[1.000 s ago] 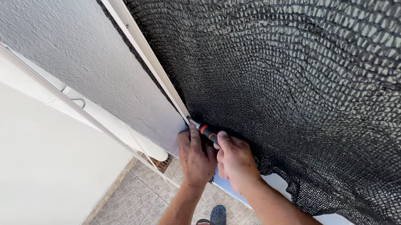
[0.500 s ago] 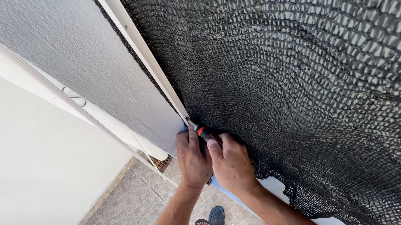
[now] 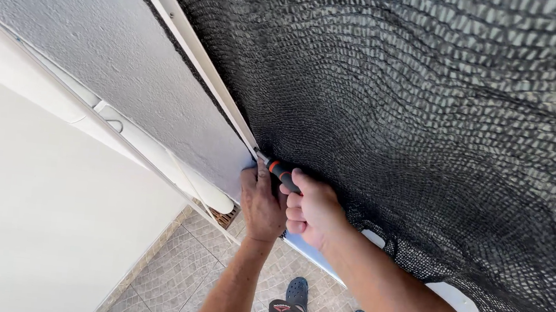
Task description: Installing a black mesh screen into a white frame using a screwdriver to secure the edges.
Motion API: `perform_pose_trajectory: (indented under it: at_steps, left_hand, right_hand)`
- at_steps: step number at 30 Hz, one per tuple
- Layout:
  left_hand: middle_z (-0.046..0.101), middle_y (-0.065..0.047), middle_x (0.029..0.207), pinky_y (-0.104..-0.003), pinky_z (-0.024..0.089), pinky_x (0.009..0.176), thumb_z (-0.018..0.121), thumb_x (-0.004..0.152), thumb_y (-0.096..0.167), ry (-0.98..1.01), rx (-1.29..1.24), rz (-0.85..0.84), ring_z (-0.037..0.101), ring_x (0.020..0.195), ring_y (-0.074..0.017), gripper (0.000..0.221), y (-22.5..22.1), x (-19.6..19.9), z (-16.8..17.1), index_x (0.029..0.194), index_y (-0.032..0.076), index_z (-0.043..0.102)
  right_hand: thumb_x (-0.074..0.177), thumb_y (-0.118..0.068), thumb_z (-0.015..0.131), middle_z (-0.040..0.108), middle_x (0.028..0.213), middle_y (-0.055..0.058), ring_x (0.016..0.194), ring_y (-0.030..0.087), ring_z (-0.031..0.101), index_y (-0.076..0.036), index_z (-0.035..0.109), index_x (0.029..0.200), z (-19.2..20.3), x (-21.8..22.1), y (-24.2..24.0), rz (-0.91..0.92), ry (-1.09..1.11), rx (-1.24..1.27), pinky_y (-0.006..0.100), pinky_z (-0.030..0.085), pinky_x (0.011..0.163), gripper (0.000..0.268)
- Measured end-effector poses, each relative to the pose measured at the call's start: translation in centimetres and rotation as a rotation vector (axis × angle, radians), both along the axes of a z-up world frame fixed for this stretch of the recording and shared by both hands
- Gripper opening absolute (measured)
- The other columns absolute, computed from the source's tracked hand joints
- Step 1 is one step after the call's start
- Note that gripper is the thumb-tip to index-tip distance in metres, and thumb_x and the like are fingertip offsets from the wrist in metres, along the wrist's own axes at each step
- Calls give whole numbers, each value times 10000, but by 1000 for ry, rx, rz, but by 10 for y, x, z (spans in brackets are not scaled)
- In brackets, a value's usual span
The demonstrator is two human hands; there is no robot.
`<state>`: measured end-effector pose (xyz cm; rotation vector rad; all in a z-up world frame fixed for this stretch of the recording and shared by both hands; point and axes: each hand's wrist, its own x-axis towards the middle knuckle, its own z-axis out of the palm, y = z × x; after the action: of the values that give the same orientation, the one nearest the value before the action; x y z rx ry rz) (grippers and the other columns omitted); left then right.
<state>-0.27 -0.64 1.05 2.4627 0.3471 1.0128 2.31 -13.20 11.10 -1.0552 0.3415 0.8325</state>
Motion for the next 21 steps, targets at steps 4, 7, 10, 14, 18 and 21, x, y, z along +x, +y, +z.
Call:
perform_pose_trajectory:
  at_steps: [4, 7, 10, 14, 18, 21]
  left_hand:
    - [502, -176, 1016, -497, 540, 656, 545, 908, 440, -28, 65, -28, 609, 839, -454, 742, -1, -4, 4, 1475, -35, 496]
    - [503, -197, 1019, -511, 525, 662, 581, 887, 427, -44, 103, -60, 598, 860, -474, 763, -4, -3, -2, 1472, -58, 512]
    - [513, -213, 1025, -526, 514, 691, 624, 862, 411, -84, 147, -89, 598, 894, -483, 806, -6, -4, -5, 1527, -28, 499]
    - [538, -321, 1115, -609, 461, 818, 597, 888, 158, -143, 193, -195, 519, 984, -527, 691, -19, -16, 14, 1516, -107, 484]
    - [618, -367, 1138, -579, 500, 852, 624, 822, 39, -256, 164, -246, 573, 998, -497, 576, -22, -19, 18, 1360, -165, 654]
    - [624, -375, 1111, -583, 522, 893, 664, 866, -37, -344, 158, -328, 597, 1022, -497, 421, -18, -19, 15, 1245, -217, 698]
  right_hand:
    - [1061, -422, 475, 158, 600, -142, 410, -3, 222, -62, 591, 869, 0, -4, -2, -12, 58, 112, 179, 165, 371, 424]
    - [1046, -438, 515, 189, 569, -129, 373, -4, 245, -97, 582, 843, -16, -13, -6, -51, -1, 141, 173, 170, 343, 402]
    - [1010, -429, 610, 320, 484, -34, 313, 82, 357, -121, 600, 786, -26, -39, -28, -123, -194, 53, 227, 227, 276, 380]
    - [942, -352, 505, 524, 685, 51, 620, 167, 447, -109, 628, 879, 11, -102, -123, 105, -602, -406, 389, 337, 567, 279]
    - [934, -270, 524, 507, 674, 39, 582, 158, 423, -133, 610, 1086, -24, -173, -238, 63, -748, -543, 368, 351, 539, 222]
    - [893, -66, 590, 741, 1055, 75, 884, 226, 690, -103, 634, 1197, -54, -212, -314, -159, -918, -838, 338, 531, 796, 309]
